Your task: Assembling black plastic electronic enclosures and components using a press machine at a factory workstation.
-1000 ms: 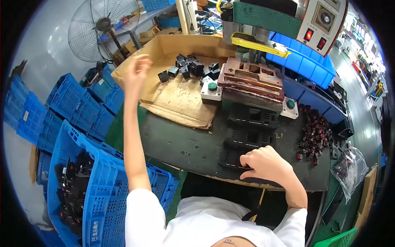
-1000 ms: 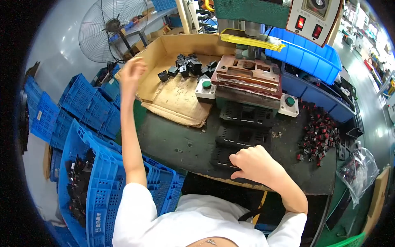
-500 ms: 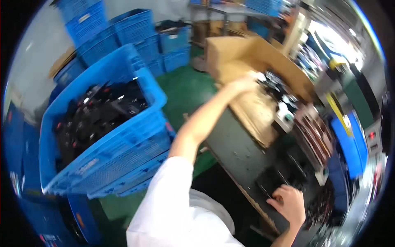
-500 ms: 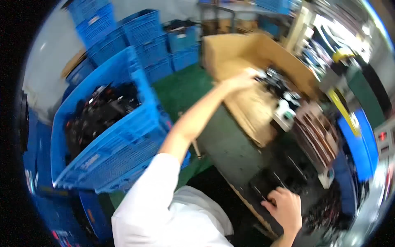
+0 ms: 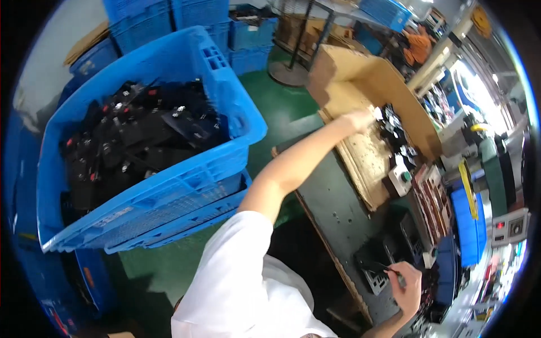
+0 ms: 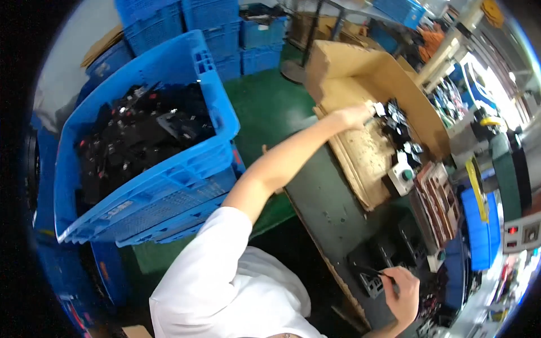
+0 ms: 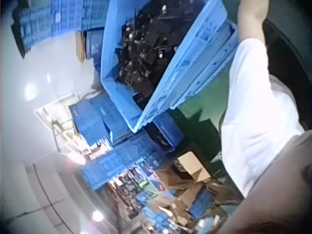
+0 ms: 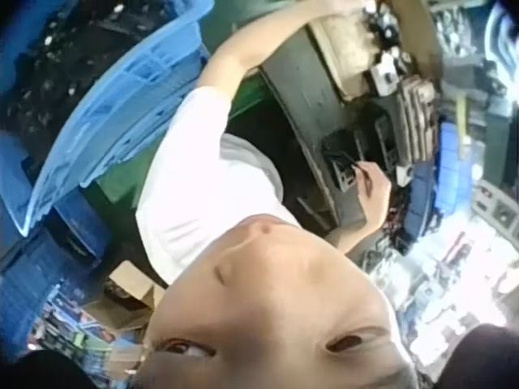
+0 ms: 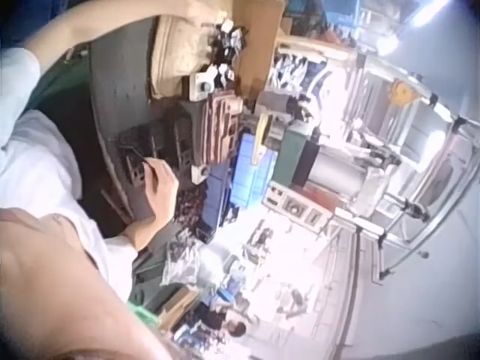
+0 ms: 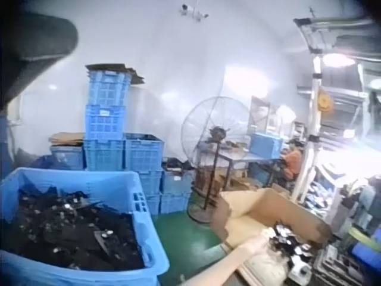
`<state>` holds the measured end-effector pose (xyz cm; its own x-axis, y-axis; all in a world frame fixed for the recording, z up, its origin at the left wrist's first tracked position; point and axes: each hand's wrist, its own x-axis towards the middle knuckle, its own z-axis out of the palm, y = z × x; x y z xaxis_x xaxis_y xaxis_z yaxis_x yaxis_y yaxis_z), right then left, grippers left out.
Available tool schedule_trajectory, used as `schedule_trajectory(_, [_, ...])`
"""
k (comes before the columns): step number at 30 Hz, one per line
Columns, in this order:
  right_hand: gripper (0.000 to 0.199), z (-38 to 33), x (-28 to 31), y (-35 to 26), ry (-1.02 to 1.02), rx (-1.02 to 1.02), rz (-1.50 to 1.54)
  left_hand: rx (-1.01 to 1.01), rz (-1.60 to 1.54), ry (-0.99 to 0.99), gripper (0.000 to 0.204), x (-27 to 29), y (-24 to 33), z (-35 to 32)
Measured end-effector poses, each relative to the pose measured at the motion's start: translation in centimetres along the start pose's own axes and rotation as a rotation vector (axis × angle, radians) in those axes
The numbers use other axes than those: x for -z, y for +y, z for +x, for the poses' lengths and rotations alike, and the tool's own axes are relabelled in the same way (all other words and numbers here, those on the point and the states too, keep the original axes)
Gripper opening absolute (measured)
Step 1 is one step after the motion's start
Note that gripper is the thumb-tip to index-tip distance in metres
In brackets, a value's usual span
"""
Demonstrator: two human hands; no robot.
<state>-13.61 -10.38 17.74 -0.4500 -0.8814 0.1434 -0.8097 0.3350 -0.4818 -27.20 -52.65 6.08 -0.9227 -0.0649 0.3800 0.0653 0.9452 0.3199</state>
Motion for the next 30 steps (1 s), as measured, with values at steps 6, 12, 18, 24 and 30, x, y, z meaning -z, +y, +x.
schedule_trajectory(6, [0.009,0.9,2.5,1.6,0.339,-0.104,0.057,-0.114,-0.117,0.158,0.047,0.6,-0.5,-1.4])
schedule_trajectory(12, [0.030,5.6,5.0,8.7,0.769,0.045,-0.711,-0.029,-0.061,0.147,0.044,3.4,1.5,-3.0])
schedule_trajectory(18, [0.017,8.5,5.0,13.9,0.567,0.128,-0.401,0.021,-0.127,0.089,0.043,3.9,4.2,-3.0])
schedule_trajectory(24, [0.017,10.6,6.3,15.2,0.518,0.171,-0.308,-0.063,-0.058,0.134,0.041,3.8,4.6,-3.0])
schedule_trajectory(30, [0.016,10.6,6.9,16.3,0.483,0.100,-0.157,-0.097,-0.057,0.116,0.039,4.6,6.7,-2.8])
